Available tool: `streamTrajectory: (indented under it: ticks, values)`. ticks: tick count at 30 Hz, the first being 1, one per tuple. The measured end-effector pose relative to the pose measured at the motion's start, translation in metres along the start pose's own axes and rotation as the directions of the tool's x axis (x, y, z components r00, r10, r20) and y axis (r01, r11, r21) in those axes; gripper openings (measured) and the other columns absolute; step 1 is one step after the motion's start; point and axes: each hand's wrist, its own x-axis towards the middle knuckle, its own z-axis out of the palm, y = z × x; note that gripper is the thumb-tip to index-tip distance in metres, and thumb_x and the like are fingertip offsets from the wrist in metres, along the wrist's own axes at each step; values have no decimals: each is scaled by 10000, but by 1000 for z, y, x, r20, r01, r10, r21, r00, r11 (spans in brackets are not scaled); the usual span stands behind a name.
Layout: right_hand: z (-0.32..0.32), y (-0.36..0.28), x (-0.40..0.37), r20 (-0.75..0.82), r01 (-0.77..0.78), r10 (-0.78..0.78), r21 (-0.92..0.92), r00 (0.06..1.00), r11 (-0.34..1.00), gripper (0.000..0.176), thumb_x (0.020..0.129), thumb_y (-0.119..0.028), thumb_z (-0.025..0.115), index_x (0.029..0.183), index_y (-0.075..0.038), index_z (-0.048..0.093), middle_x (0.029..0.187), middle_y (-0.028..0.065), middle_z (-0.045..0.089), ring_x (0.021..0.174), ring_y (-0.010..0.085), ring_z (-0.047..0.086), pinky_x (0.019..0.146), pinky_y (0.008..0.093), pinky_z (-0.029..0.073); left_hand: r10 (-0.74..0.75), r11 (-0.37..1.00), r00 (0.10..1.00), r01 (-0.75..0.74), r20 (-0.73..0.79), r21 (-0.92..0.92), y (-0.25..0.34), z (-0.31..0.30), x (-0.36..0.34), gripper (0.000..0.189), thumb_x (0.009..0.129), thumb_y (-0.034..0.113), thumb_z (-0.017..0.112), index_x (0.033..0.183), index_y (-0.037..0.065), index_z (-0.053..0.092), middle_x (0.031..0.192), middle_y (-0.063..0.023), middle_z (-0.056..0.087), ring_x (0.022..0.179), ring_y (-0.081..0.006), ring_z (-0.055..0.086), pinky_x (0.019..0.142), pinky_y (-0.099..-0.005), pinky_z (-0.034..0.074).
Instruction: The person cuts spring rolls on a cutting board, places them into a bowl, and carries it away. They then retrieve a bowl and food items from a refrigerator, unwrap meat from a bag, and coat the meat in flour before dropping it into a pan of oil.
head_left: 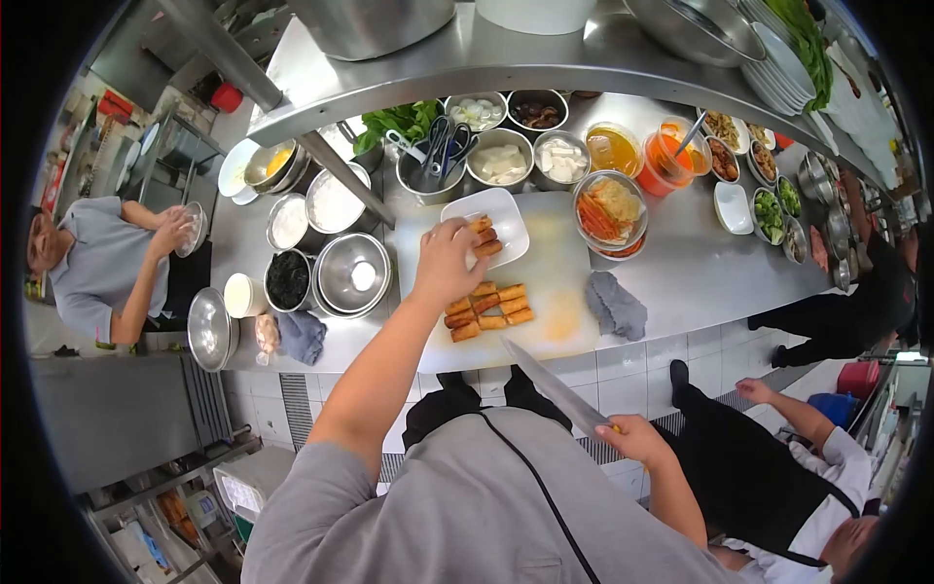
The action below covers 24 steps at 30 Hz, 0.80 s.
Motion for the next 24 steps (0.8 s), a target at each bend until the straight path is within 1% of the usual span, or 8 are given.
streamTrajectory:
  ticks: [2, 3, 5, 8, 12, 16, 22, 24]
  values:
    - [24, 13, 1, -18, -63, 64, 36, 998, 997, 521, 985, -497, 664, 827, 0, 672, 688, 98, 615, 628, 187, 567, 599, 371, 470, -89, 987, 989, 104, 120, -123, -1, -18, -28, 304, 703, 230, 815, 903, 93, 631, 1198, -157, 605, 1130, -380, 581, 982, -492, 451]
    - [35, 10, 7, -26, -69, 71, 45, 997, 997, 521, 985, -497, 664, 827, 0, 672, 688, 98, 615, 628, 187, 567, 599, 371, 470, -79, 987, 989, 96, 127, -131, -1, -24, -42, 304, 703, 230, 815, 903, 93, 631, 1198, -157, 605, 1130, -380, 581, 982, -492, 451]
    - [59, -7, 26, 14, -58, 58, 17, 998, 998, 510, 987, -498, 661, 865, -3, 686, 695, 84, 628, 630, 178, 572, 606, 362, 475, 42, 965, 935, 54, 353, -256, -1, -36, -71, 331, 669, 195, 817, 902, 88, 608, 1169, -162, 591, 1101, -386, 577, 969, -475, 477]
    - [91, -48, 63, 65, -84, 75, 157, 995, 984, 508, 989, -497, 655, 895, 1, 693, 707, 74, 648, 633, 182, 581, 616, 365, 487, 14, 975, 918, 76, 395, -211, -14, -34, -100, 345, 648, 171, 827, 897, 88, 602, 1160, -163, 588, 1088, -379, 578, 933, -459, 498]
    - [103, -92, 88, 22, 22, -25, 139, 999, 990, 507, 994, -492, 650, 915, 7, 685, 711, 58, 654, 630, 177, 581, 616, 372, 497, -1, 977, 921, 84, 389, -197, -24, -53, -99, 346, 649, 158, 826, 895, 85, 593, 1134, -142, 583, 1039, -363, 584, 902, -461, 496]
    - [64, -127, 72, -82, 19, -15, 40, 997, 999, 507, 1000, -485, 634, 989, 17, 701, 776, 134, 709, 678, 275, 650, 658, 412, 520, 13, 978, 951, 53, 310, -202, -14, -70, -61, 328, 652, 165, 808, 903, 89, 612, 1122, -142, 593, 1049, -365, 586, 897, -467, 495]
    - [-14, -144, 71, -357, 30, -77, -135, 931, 990, 464, 998, -422, 628, 1106, 25, 693, 942, 267, 719, 954, 442, 697, 825, 494, 537, 125, 915, 990, -90, 63, -393, 6, 1, 40, 331, 652, 166, 799, 905, 67, 609, 1056, -144, 603, 1013, -369, 596, 886, -470, 495]
    - [-37, -150, 68, -398, -25, -72, -232, 915, 972, 461, 1001, -404, 611, 1144, 28, 686, 957, 274, 716, 981, 457, 687, 868, 502, 540, 91, 916, 991, -45, 99, -398, 7, 24, 57, 336, 656, 182, 801, 913, 70, 615, 1052, -137, 605, 1012, -360, 601, 888, -471, 497]
